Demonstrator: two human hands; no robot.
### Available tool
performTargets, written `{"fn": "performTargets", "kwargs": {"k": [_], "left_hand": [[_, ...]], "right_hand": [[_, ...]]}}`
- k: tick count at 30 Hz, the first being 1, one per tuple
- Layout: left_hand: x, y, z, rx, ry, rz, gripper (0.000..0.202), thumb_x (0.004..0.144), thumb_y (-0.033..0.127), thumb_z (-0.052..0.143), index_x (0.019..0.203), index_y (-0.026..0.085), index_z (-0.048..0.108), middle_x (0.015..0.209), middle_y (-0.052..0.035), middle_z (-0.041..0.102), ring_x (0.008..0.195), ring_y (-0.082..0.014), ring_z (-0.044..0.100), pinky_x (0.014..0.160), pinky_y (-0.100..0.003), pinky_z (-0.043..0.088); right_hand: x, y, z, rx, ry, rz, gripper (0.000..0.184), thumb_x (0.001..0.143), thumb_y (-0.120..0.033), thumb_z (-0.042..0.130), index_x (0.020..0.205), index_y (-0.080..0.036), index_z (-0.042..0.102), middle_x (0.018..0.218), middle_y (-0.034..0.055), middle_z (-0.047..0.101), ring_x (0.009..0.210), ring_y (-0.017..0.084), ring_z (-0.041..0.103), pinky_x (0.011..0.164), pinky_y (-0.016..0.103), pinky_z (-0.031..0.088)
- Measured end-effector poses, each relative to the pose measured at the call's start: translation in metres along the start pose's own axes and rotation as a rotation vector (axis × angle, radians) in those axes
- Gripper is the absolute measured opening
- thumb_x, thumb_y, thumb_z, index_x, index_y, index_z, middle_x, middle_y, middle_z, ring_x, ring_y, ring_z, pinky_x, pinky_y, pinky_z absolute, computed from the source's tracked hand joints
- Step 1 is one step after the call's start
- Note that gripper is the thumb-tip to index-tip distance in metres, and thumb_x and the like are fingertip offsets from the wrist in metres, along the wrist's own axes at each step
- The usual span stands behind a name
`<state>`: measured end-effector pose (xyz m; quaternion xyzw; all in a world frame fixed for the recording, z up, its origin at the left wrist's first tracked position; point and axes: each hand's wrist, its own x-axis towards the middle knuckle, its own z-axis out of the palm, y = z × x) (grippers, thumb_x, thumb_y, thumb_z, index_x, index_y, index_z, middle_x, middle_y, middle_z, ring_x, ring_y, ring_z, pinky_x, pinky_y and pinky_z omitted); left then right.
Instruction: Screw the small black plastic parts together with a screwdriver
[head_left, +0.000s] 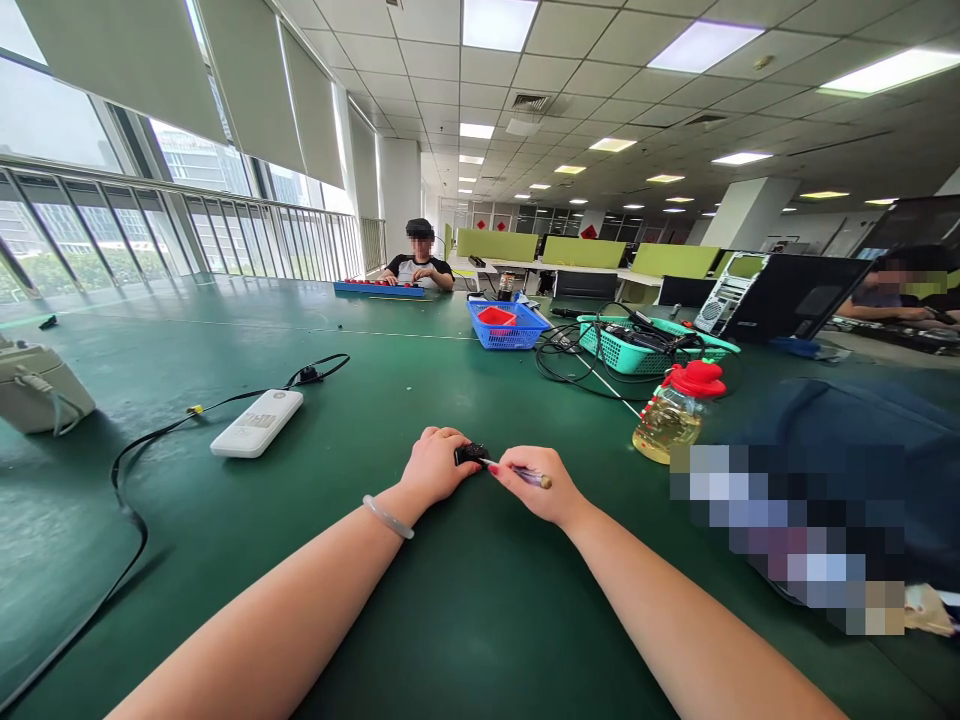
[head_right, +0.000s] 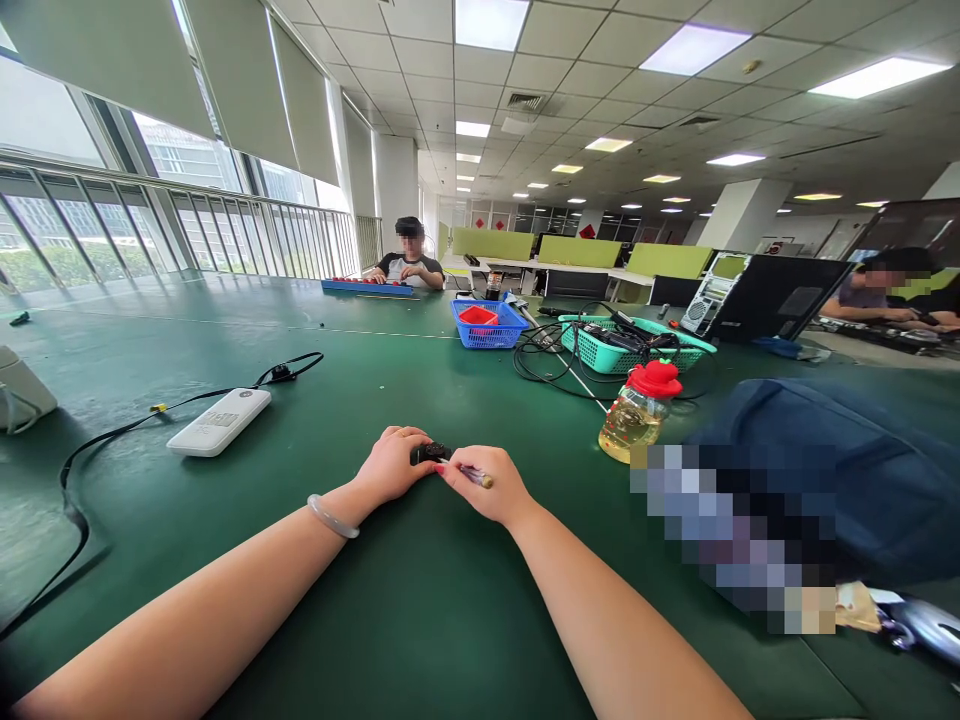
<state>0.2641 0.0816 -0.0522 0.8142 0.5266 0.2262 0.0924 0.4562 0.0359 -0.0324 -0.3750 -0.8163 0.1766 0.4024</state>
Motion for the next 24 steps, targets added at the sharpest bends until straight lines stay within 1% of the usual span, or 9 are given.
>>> {"fn": "performTargets", "kwargs": {"k": [3, 6, 12, 19, 24], "left_hand": [[0.0004, -0.001, 0.0004, 0.002, -0.009, -0.006, 0.032, 0.078, 0.043, 0.067, 0.103, 0.024, 0.071, 0.121, -0.0058, 0.065, 0.117, -0.0292, 0.049, 0.102, -0.042, 0.041], [0.0004, -0.0014, 0.0012, 0.003, -0.019, -0.03, 0.034, 0.078, 0.044, 0.067, 0.106, 0.025, 0.07, 0.125, -0.0056, 0.062, 0.12, -0.029, 0.047, 0.104, -0.043, 0.04], [0.0001, 0.0002, 0.0019, 0.01, -0.017, -0.061, 0.036, 0.078, 0.046, 0.067, 0.108, 0.026, 0.069, 0.135, -0.0071, 0.053, 0.129, -0.0308, 0.04, 0.106, -0.046, 0.039], [0.0004, 0.0009, 0.0014, 0.02, -0.038, -0.064, 0.036, 0.079, 0.043, 0.066, 0.109, 0.024, 0.068, 0.136, -0.008, 0.054, 0.13, -0.0315, 0.039, 0.107, -0.047, 0.038], [0.0006, -0.0001, 0.002, 0.034, -0.038, -0.066, 0.035, 0.08, 0.044, 0.065, 0.11, 0.025, 0.068, 0.135, -0.0063, 0.055, 0.129, -0.0299, 0.039, 0.108, -0.045, 0.036]], "right_hand": [[0.0011, 0.0065, -0.001, 0.082, 0.095, 0.084, 0.049, 0.089, -0.054, 0.047, 0.055, -0.021, 0.054, 0.053, -0.0012, 0.048, 0.052, 0.013, 0.044, 0.052, 0.025, 0.035], [0.0017, 0.0111, -0.0003, 0.114, 0.15, 0.107, 0.049, 0.089, -0.055, 0.048, 0.054, -0.021, 0.054, 0.053, -0.0006, 0.049, 0.052, 0.014, 0.046, 0.053, 0.026, 0.037], [0.0001, 0.0101, 0.0005, 0.06, 0.104, 0.052, 0.046, 0.09, -0.052, 0.05, 0.056, -0.021, 0.057, 0.055, 0.0003, 0.053, 0.053, 0.014, 0.047, 0.054, 0.027, 0.036], [-0.0005, 0.0091, 0.0004, 0.032, 0.091, 0.008, 0.043, 0.091, -0.049, 0.049, 0.059, -0.021, 0.058, 0.057, 0.0002, 0.054, 0.052, 0.013, 0.047, 0.053, 0.026, 0.036], [-0.002, 0.0095, 0.0012, -0.055, 0.073, -0.103, 0.041, 0.094, -0.044, 0.048, 0.062, -0.02, 0.06, 0.056, -0.0007, 0.05, 0.051, 0.011, 0.045, 0.052, 0.024, 0.034]]}}
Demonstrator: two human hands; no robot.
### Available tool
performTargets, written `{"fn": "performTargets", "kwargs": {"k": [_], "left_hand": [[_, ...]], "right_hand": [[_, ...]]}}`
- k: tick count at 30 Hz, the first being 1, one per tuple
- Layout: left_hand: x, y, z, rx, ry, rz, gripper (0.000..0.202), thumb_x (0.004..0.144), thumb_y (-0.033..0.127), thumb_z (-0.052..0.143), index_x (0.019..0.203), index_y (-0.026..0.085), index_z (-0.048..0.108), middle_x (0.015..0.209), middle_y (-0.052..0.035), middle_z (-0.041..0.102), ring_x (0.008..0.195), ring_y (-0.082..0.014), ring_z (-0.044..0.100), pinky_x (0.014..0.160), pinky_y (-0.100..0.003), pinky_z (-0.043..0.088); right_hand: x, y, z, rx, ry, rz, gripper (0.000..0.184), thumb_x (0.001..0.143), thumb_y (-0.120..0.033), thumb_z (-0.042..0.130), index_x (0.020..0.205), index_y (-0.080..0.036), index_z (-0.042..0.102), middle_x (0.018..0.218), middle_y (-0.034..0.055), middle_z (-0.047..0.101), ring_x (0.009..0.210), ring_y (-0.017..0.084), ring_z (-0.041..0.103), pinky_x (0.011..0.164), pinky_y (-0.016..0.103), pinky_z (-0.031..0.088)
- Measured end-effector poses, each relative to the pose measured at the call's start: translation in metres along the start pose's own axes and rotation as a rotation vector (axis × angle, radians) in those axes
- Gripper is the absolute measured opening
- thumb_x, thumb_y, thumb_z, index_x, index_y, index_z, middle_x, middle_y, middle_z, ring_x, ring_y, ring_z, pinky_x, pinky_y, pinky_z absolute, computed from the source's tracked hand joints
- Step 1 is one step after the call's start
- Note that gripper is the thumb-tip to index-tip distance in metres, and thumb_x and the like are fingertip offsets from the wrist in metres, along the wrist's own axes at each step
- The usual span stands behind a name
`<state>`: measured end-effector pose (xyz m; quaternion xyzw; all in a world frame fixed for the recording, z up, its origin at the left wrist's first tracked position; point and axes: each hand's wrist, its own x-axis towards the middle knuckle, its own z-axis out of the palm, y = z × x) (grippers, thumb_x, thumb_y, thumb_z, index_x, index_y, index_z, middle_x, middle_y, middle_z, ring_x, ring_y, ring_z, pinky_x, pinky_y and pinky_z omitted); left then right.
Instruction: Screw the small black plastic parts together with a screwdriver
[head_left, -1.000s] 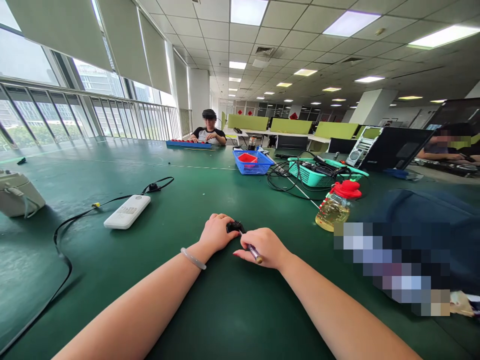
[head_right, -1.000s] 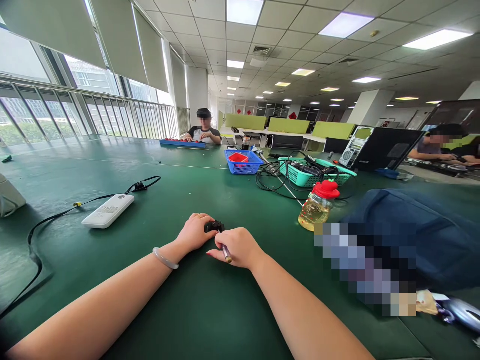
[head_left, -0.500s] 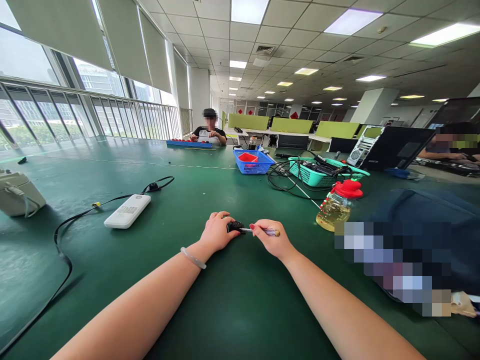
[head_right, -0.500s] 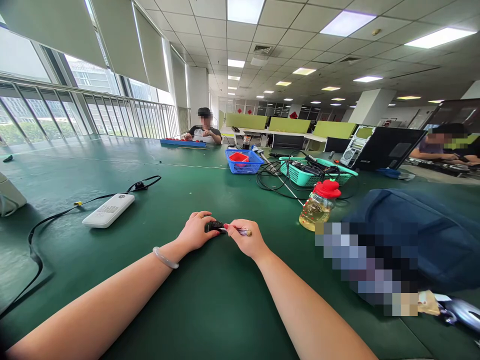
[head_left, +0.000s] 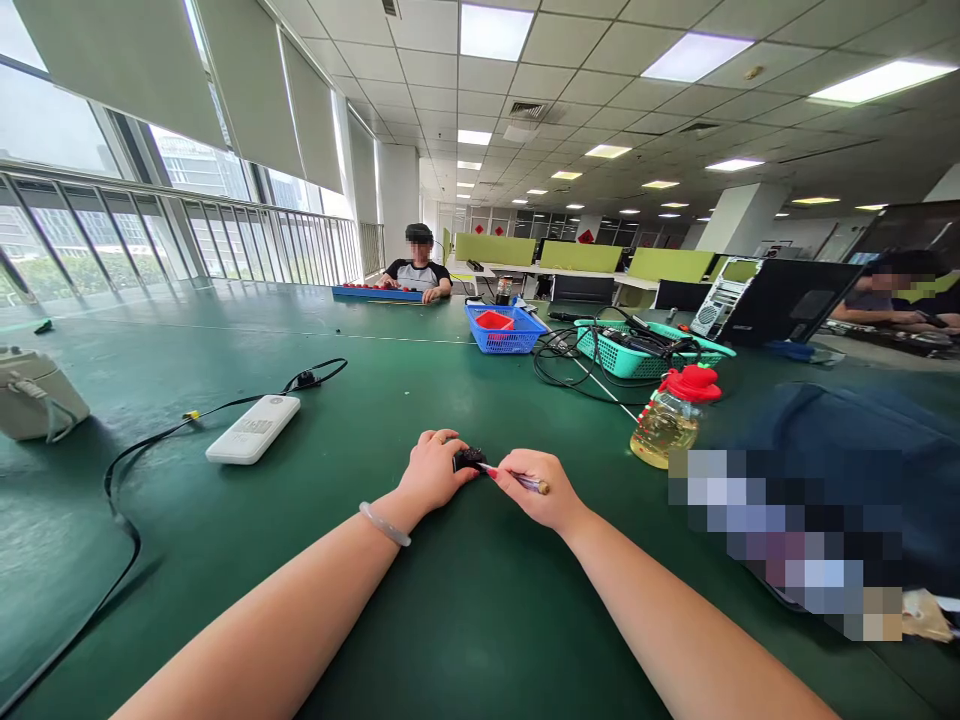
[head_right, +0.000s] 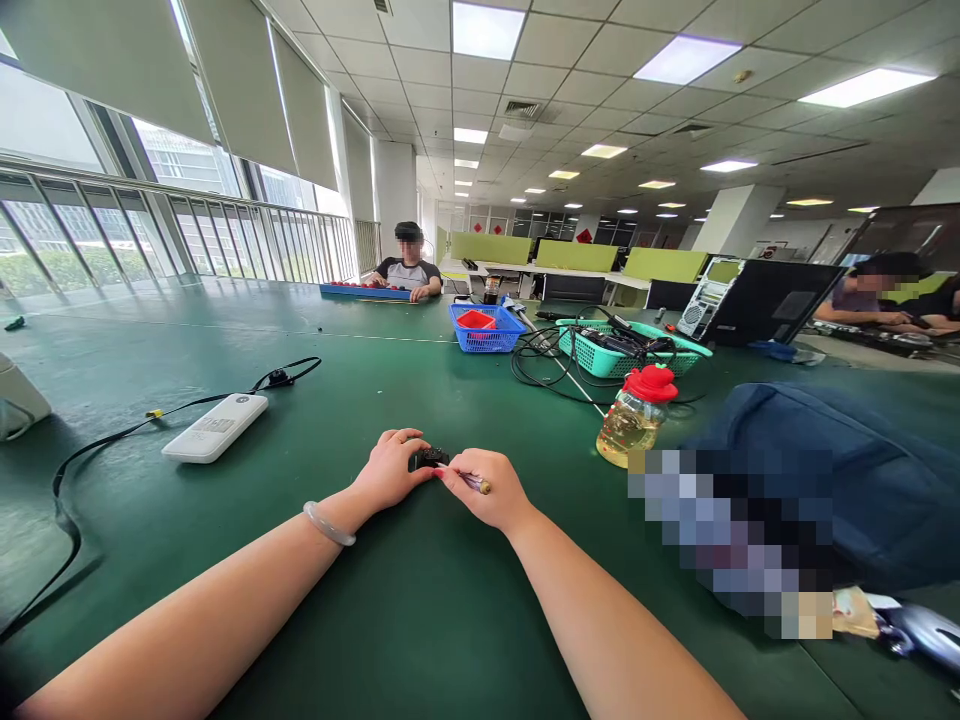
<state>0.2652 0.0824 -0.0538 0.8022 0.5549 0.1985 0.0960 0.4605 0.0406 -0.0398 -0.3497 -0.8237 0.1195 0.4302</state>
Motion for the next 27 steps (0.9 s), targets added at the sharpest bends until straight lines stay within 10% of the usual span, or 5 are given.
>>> {"fn": "performTargets", "kwargs": {"k": [16, 27], "left_hand": [[-0.001, 0.0007, 0.0011, 0.024, 0.026, 0.016, 0.036, 0.08, 0.042, 0.064, 0.11, 0.023, 0.068, 0.132, -0.0073, 0.057, 0.128, -0.0303, 0.04, 0.107, -0.046, 0.037], [-0.0007, -0.0019, 0.0026, 0.003, 0.029, 0.032, 0.037, 0.081, 0.045, 0.063, 0.11, 0.023, 0.067, 0.132, -0.008, 0.057, 0.127, -0.03, 0.041, 0.107, -0.046, 0.038]], "right_hand": [[0.0013, -0.0058, 0.0054, -0.464, -0.051, -0.406, 0.043, 0.095, -0.034, 0.047, 0.056, -0.019, 0.057, 0.053, -0.0014, 0.046, 0.05, 0.011, 0.037, 0.052, 0.026, 0.025], [0.0022, 0.0026, -0.0007, 0.114, 0.052, 0.103, 0.038, 0.089, -0.041, 0.054, 0.058, -0.02, 0.056, 0.055, -0.0017, 0.048, 0.051, 0.011, 0.043, 0.051, 0.024, 0.032]]}}
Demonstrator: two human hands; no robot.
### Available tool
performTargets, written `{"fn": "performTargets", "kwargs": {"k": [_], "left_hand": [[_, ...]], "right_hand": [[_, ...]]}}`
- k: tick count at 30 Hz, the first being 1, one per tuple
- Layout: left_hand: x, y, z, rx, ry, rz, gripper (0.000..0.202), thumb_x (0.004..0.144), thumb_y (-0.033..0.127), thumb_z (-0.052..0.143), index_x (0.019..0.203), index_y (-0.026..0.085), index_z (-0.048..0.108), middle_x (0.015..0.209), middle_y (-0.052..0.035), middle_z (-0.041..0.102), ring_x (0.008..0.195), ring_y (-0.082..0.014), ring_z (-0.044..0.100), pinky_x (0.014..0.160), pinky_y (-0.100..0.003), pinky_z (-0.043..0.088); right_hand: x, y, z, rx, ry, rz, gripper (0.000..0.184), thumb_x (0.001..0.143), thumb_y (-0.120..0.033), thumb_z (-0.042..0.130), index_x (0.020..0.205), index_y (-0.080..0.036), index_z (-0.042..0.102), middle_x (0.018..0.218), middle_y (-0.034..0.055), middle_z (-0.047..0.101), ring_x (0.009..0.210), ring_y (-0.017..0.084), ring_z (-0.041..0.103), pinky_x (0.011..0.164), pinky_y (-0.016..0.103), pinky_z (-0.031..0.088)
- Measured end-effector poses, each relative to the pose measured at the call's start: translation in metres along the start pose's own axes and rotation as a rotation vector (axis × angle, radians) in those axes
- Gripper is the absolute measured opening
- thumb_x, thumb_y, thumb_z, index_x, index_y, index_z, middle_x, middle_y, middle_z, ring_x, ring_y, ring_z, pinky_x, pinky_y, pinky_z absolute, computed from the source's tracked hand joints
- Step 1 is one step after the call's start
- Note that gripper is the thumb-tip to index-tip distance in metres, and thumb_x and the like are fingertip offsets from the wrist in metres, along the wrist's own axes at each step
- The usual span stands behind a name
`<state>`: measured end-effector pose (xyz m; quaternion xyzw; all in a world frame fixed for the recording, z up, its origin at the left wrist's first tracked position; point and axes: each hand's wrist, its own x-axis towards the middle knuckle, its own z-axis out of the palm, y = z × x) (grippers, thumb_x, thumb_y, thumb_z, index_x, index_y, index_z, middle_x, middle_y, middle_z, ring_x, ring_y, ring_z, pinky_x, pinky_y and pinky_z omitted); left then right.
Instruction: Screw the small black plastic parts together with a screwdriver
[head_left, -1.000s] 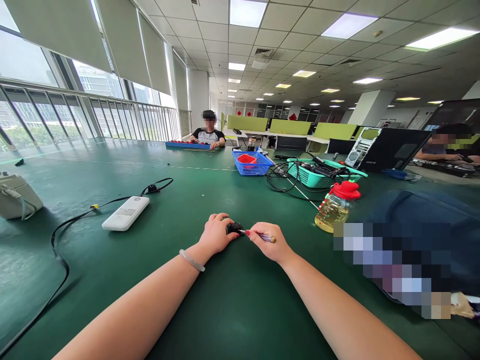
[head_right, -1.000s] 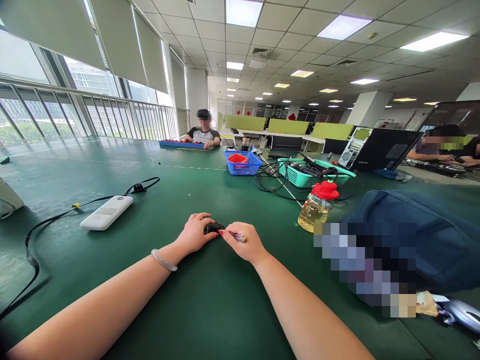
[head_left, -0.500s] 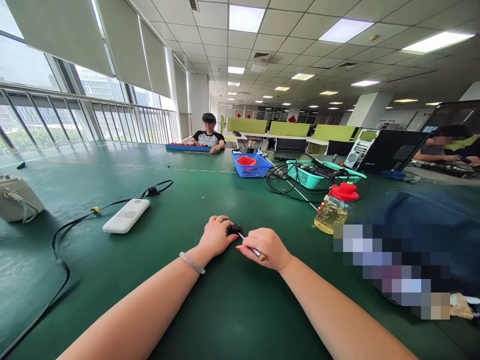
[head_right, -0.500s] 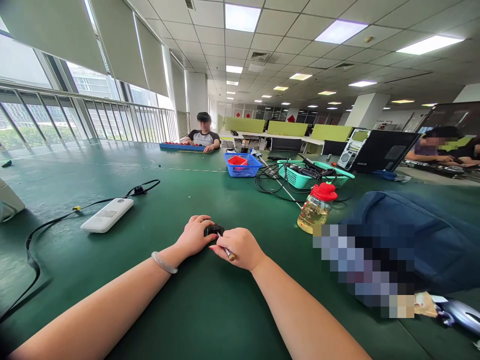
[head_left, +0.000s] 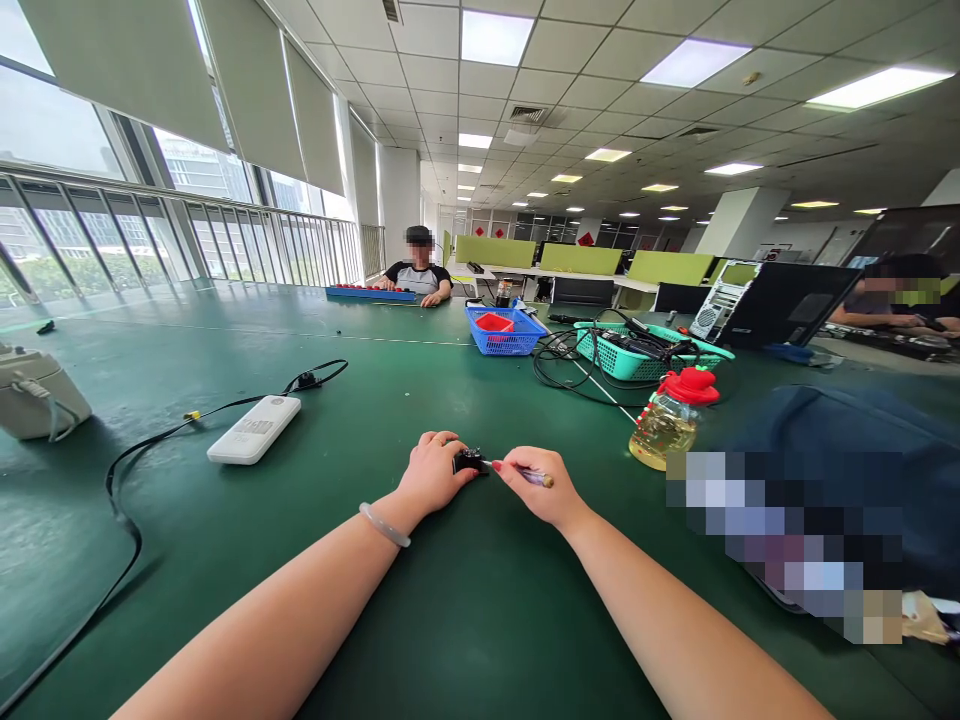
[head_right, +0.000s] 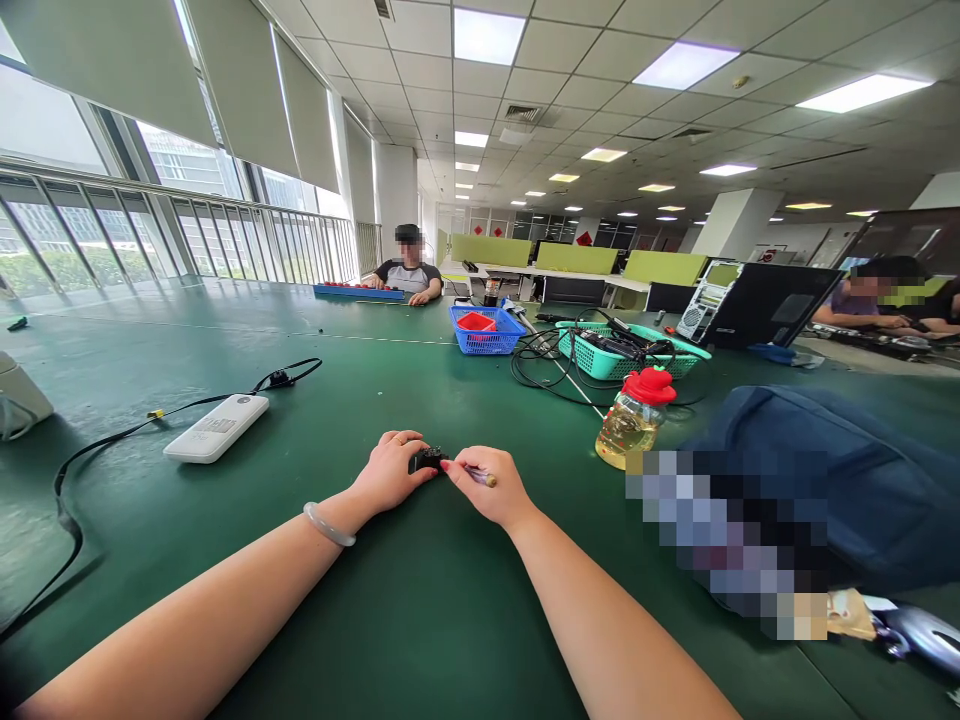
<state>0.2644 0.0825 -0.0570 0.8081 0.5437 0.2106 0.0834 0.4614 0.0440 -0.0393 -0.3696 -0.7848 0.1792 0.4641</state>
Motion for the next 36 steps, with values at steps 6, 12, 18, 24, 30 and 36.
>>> {"fn": "performTargets", "kwargs": {"k": [6, 12, 18, 24, 30, 36], "left_hand": [[0.001, 0.0, 0.0, 0.0, -0.009, -0.001, 0.037, 0.081, 0.044, 0.062, 0.112, 0.024, 0.067, 0.131, -0.007, 0.058, 0.126, -0.0301, 0.042, 0.107, -0.046, 0.037], [0.002, 0.001, 0.0, -0.003, -0.021, 0.005, 0.036, 0.081, 0.044, 0.062, 0.111, 0.024, 0.067, 0.13, -0.006, 0.059, 0.124, -0.0301, 0.043, 0.107, -0.045, 0.037], [0.001, 0.002, -0.001, -0.005, -0.014, -0.001, 0.034, 0.081, 0.043, 0.062, 0.11, 0.025, 0.067, 0.129, -0.0064, 0.059, 0.124, -0.0302, 0.044, 0.106, -0.045, 0.038], [0.0, 0.001, -0.001, -0.013, -0.014, 0.007, 0.034, 0.08, 0.043, 0.063, 0.109, 0.026, 0.068, 0.129, -0.0063, 0.059, 0.125, -0.0302, 0.044, 0.107, -0.045, 0.037], [0.001, 0.001, 0.0, -0.013, -0.018, 0.005, 0.033, 0.081, 0.043, 0.063, 0.109, 0.026, 0.068, 0.129, -0.0059, 0.059, 0.124, -0.0299, 0.044, 0.107, -0.045, 0.037], [0.001, 0.001, -0.001, -0.012, -0.021, 0.005, 0.034, 0.082, 0.043, 0.061, 0.111, 0.025, 0.067, 0.129, -0.0063, 0.059, 0.125, -0.03, 0.043, 0.106, -0.045, 0.038]], "right_hand": [[0.003, 0.019, -0.001, 0.422, 0.038, 0.39, 0.041, 0.077, -0.056, 0.066, 0.059, -0.021, 0.053, 0.046, -0.0062, 0.041, 0.042, 0.009, 0.035, 0.043, 0.024, 0.028], [0.004, 0.03, 0.0, 0.73, 0.121, 0.536, 0.033, 0.067, -0.046, 0.077, 0.072, -0.021, 0.055, 0.051, -0.0064, 0.05, 0.042, 0.008, 0.04, 0.043, 0.023, 0.03], [0.005, 0.034, -0.002, 0.828, 0.183, 0.641, 0.03, 0.065, -0.04, 0.075, 0.078, -0.02, 0.057, 0.054, -0.0052, 0.054, 0.043, 0.008, 0.043, 0.044, 0.024, 0.032], [0.005, 0.037, -0.002, 0.833, 0.226, 0.65, 0.028, 0.065, -0.038, 0.074, 0.078, -0.02, 0.057, 0.055, -0.0052, 0.055, 0.043, 0.008, 0.044, 0.043, 0.023, 0.031], [0.004, 0.035, -0.002, 0.842, 0.157, 0.643, 0.031, 0.068, -0.044, 0.074, 0.079, -0.019, 0.059, 0.057, -0.004, 0.057, 0.043, 0.008, 0.045, 0.044, 0.023, 0.033], [0.005, 0.036, -0.002, 0.844, 0.191, 0.634, 0.036, 0.071, -0.052, 0.07, 0.081, -0.018, 0.061, 0.057, -0.0032, 0.057, 0.043, 0.008, 0.045, 0.043, 0.024, 0.033]]}}
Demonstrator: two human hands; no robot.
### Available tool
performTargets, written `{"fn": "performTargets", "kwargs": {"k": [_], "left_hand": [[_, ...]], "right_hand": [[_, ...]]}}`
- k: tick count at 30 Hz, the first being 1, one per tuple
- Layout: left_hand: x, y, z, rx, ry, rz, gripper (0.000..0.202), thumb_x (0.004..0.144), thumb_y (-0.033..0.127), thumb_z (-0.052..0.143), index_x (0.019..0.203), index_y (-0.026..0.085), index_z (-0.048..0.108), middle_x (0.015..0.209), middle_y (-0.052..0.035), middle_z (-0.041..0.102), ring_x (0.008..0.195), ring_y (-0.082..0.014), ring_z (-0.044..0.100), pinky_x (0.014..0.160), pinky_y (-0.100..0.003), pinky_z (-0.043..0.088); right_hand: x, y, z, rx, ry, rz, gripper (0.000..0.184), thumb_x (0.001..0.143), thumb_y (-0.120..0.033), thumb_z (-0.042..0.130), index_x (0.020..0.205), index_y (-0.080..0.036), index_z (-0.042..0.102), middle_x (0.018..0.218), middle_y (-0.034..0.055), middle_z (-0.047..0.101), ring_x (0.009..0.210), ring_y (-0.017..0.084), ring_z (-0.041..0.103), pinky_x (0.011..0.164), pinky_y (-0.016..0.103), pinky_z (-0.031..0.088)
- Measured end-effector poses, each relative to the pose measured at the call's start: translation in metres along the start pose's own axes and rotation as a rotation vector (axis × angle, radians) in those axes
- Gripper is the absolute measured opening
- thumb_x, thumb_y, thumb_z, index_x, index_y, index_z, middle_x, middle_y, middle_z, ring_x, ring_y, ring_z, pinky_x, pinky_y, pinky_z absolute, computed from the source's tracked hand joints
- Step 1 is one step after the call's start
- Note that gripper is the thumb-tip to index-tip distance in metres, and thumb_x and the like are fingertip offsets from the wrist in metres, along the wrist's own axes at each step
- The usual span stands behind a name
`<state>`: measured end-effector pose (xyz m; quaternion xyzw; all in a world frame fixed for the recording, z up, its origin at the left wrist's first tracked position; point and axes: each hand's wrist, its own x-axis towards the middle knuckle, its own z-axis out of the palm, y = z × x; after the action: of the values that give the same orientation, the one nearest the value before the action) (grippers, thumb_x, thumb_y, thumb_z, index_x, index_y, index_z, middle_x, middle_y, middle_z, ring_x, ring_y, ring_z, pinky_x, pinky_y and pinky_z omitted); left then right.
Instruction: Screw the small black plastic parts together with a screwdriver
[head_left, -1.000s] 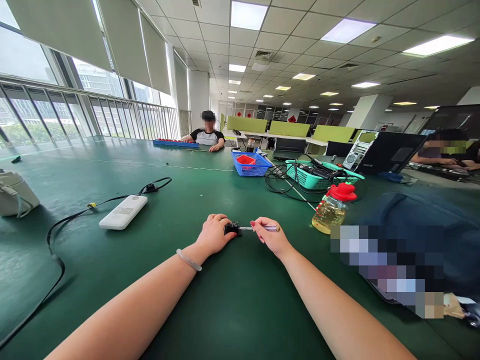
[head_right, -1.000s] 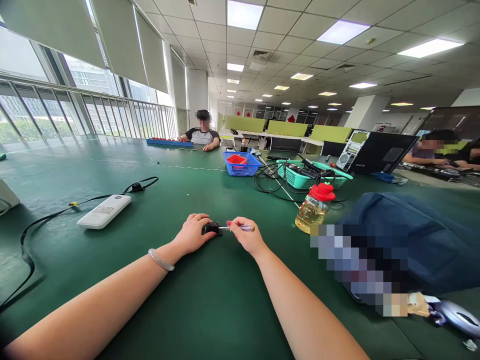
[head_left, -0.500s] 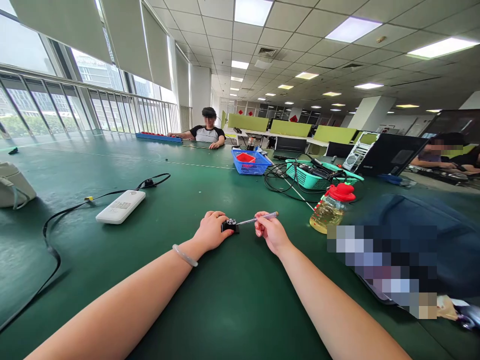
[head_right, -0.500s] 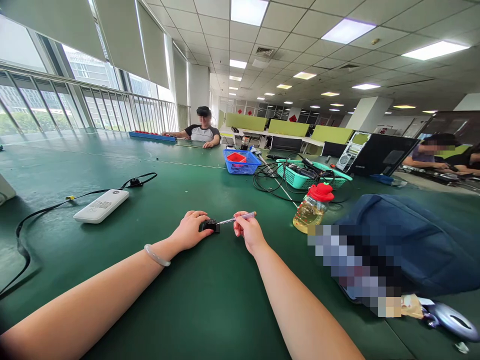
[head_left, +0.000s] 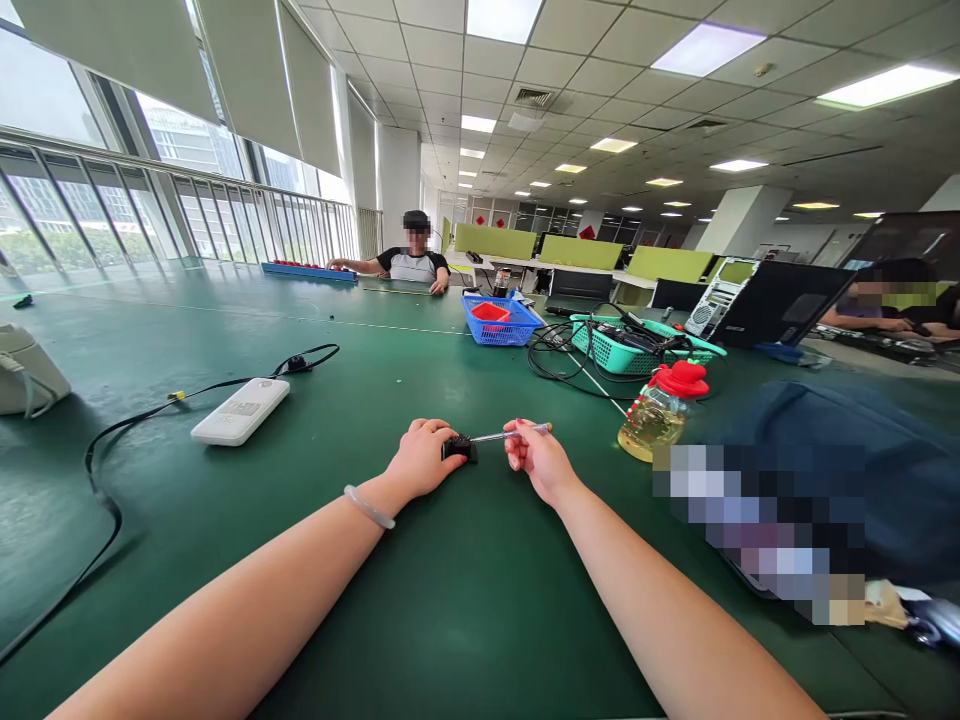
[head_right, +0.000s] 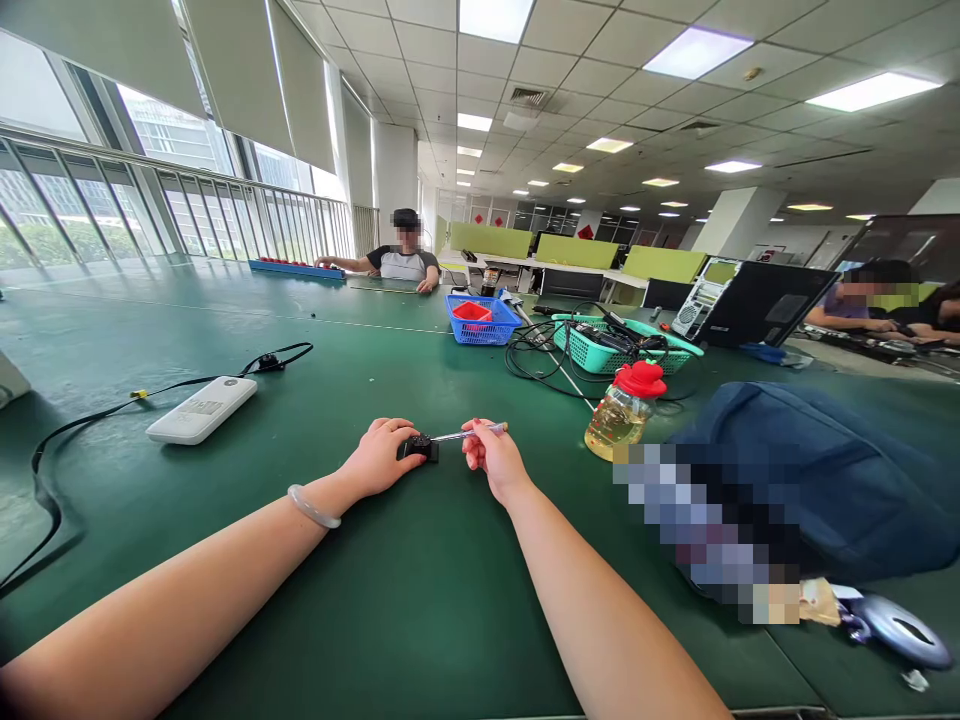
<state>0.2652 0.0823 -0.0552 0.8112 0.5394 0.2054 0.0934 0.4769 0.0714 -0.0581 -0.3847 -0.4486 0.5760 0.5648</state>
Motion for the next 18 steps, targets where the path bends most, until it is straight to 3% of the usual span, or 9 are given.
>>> {"fn": "performTargets", "kwargs": {"k": [9, 18], "left_hand": [[-0.0006, 0.0013, -0.0012, -0.002, -0.002, -0.003, 0.034, 0.081, 0.043, 0.061, 0.11, 0.026, 0.067, 0.128, -0.0055, 0.059, 0.124, -0.0296, 0.043, 0.107, -0.045, 0.036], [-0.0004, -0.0005, 0.001, -0.014, 0.006, 0.0, 0.034, 0.08, 0.043, 0.061, 0.109, 0.027, 0.067, 0.128, -0.0058, 0.059, 0.125, -0.0298, 0.043, 0.108, -0.046, 0.035]], "right_hand": [[0.0018, 0.0001, -0.0016, -0.002, 0.016, -0.045, 0.022, 0.071, -0.041, 0.065, 0.071, -0.02, 0.058, 0.049, -0.005, 0.049, 0.041, 0.009, 0.04, 0.041, 0.024, 0.031], [-0.0018, -0.0021, 0.0038, -0.158, -0.005, -0.132, 0.03, 0.075, -0.048, 0.065, 0.072, -0.019, 0.063, 0.051, -0.0033, 0.053, 0.041, 0.009, 0.041, 0.041, 0.024, 0.032]]}}
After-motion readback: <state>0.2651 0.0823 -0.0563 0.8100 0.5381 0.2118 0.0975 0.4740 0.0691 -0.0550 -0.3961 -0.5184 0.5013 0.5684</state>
